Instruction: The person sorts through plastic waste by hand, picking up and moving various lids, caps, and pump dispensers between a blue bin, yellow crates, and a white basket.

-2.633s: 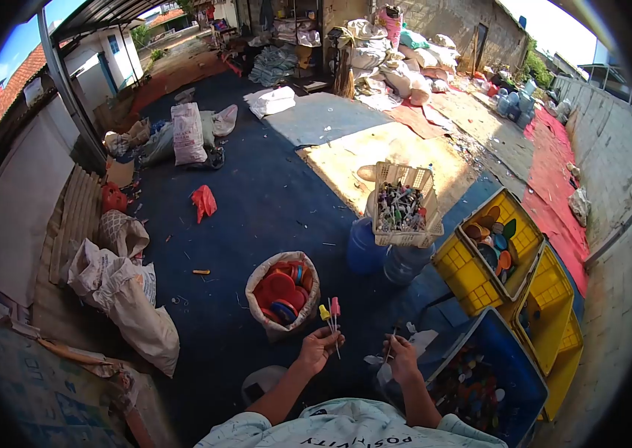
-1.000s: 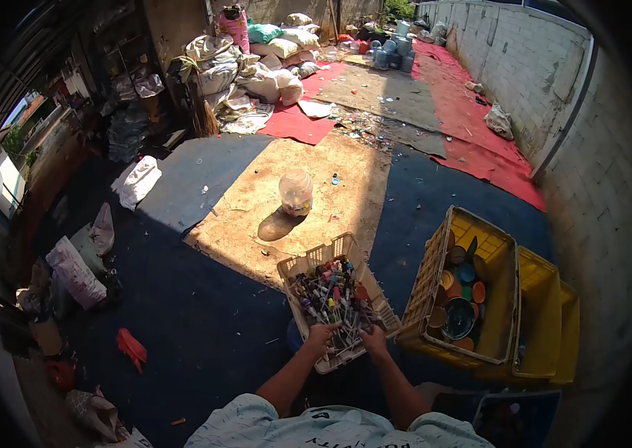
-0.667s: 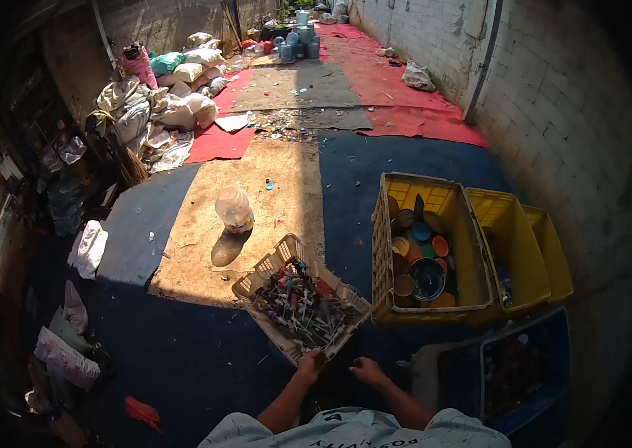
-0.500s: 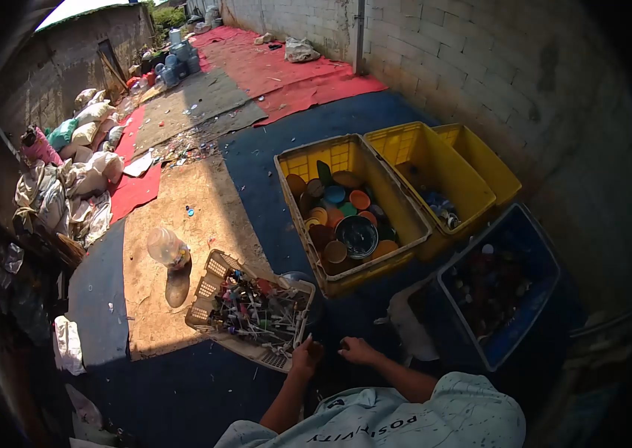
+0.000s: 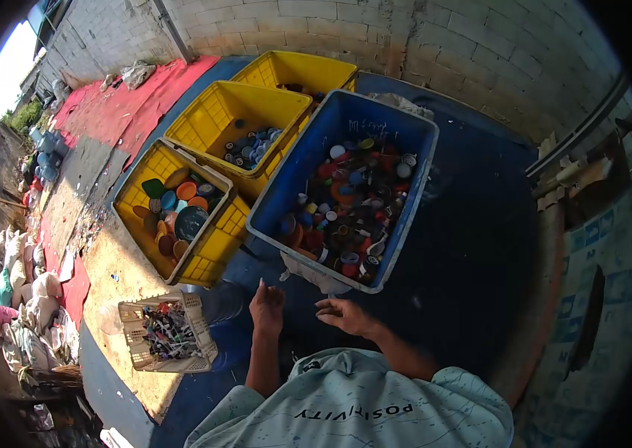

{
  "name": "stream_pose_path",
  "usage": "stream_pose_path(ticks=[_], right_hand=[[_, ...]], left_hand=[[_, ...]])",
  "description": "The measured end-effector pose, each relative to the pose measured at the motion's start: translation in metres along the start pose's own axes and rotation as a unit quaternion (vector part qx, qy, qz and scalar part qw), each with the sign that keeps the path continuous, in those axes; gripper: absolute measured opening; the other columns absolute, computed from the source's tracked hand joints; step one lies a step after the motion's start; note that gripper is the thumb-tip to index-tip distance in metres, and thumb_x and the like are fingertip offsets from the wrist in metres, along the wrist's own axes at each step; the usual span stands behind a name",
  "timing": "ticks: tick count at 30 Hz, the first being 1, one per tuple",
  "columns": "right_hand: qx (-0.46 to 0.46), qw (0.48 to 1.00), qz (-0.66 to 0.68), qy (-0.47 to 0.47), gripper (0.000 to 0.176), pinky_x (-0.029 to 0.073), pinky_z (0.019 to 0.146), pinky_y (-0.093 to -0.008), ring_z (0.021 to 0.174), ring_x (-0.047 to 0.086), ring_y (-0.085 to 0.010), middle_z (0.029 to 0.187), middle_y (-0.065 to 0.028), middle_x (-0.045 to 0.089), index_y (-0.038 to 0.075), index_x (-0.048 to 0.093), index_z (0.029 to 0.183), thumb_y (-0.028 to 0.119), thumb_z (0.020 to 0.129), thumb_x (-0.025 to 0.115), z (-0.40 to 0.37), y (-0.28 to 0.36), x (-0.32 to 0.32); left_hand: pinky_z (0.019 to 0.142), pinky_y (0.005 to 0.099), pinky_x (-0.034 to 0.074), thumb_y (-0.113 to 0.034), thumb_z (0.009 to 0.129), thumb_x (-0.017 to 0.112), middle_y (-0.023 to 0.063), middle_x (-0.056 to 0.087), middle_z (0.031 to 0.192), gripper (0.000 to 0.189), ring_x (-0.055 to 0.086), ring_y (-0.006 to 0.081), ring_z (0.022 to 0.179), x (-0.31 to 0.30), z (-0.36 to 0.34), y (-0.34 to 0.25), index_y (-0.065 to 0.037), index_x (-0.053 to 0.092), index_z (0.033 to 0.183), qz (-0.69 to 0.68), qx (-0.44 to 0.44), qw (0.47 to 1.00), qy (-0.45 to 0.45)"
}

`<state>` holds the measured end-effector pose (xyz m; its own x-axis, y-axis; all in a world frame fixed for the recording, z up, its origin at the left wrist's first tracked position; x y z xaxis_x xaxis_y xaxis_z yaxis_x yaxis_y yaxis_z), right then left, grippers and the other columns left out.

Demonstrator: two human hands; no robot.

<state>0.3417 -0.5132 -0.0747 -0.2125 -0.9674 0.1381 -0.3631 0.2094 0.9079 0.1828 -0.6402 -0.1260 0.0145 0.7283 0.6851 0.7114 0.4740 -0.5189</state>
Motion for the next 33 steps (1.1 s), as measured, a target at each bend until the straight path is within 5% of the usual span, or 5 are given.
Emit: stream_pose_path(ticks=[3, 13, 23, 28, 33], right_hand=[[-0.002, 0.993, 0.091, -0.078, 0.04, 0.046, 0.094, -0.0292, 0.107, 0.058, -0.0159, 0.114, -0.013, 0.062, -0.001, 0.051, 0.127, 0.013, 0.091, 0.06, -0.061, 0.011, -0.082], [-0.032, 0.929, 0.146, -0.339, 0.031, 0.046, 0.073, -0.0215, 0.085, 0.058, -0.0066, 0.101, -0.006, 0.066, 0.001, 0.056, 0.12, 0.01, 0.091, 0.059, -0.143, 0.004, -0.28], [0.026, 0.957, 0.095, -0.274, 0.032, 0.046, 0.073, -0.0213, 0.083, 0.058, -0.0081, 0.1, -0.0072, 0.066, 0.0, 0.057, 0.119, 0.01, 0.089, 0.06, -0.104, 0.005, -0.403], [0.007, 0.973, 0.007, -0.231, 0.034, 0.047, 0.082, -0.0241, 0.089, 0.06, -0.0102, 0.098, -0.0073, 0.065, -0.002, 0.056, 0.12, 0.009, 0.089, 0.061, -0.074, 0.069, -0.48], [-0.049, 0.954, -0.016, -0.295, 0.028, 0.045, 0.068, -0.0216, 0.073, 0.054, -0.0064, 0.084, -0.0029, 0.063, -0.001, 0.06, 0.114, 0.01, 0.089, 0.061, -0.042, 0.131, -0.545]], left_hand=[[0.079, 0.0335, 0.047, -0.031, 0.093, 0.059, 0.001, 0.059, 0.08, 0.023, 0.059, 0.0165, 0.08, 0.074, -0.006, 0.061, -0.011, 0.057, 0.082, 0.064, -0.036, 0.997, -0.015], [0.077, 0.0334, 0.047, -0.028, 0.092, 0.06, 0.002, 0.06, 0.081, 0.021, 0.058, 0.0156, 0.079, 0.215, 0.038, 0.17, -0.008, 0.06, 0.086, 0.149, -0.075, 0.985, 0.03], [0.067, 0.0273, 0.048, -0.023, 0.091, 0.063, -0.0003, 0.06, 0.081, 0.015, 0.058, 0.0103, 0.073, 0.288, 0.132, 0.253, -0.008, 0.06, 0.09, 0.127, -0.073, 0.989, -0.003], [0.063, 0.0231, 0.049, -0.019, 0.091, 0.063, -0.0011, 0.061, 0.081, 0.012, 0.058, 0.0077, 0.068, 0.309, 0.157, 0.264, -0.008, 0.06, 0.093, 0.132, -0.046, 0.99, -0.028], [0.062, 0.0228, 0.049, -0.019, 0.091, 0.063, -0.0002, 0.062, 0.08, 0.012, 0.057, 0.0078, 0.068, 0.33, 0.165, 0.259, -0.007, 0.061, 0.094, 0.1, -0.028, 0.993, -0.052]])
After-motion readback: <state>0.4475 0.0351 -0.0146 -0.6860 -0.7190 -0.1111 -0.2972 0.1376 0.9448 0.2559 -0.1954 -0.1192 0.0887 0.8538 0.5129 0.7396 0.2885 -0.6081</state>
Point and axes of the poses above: each hand's wrist, its own z-axis towards the middle knuckle, its own x-axis out of the palm, y = z × x, the point moved 8 cm from there along z, towards the middle knuckle
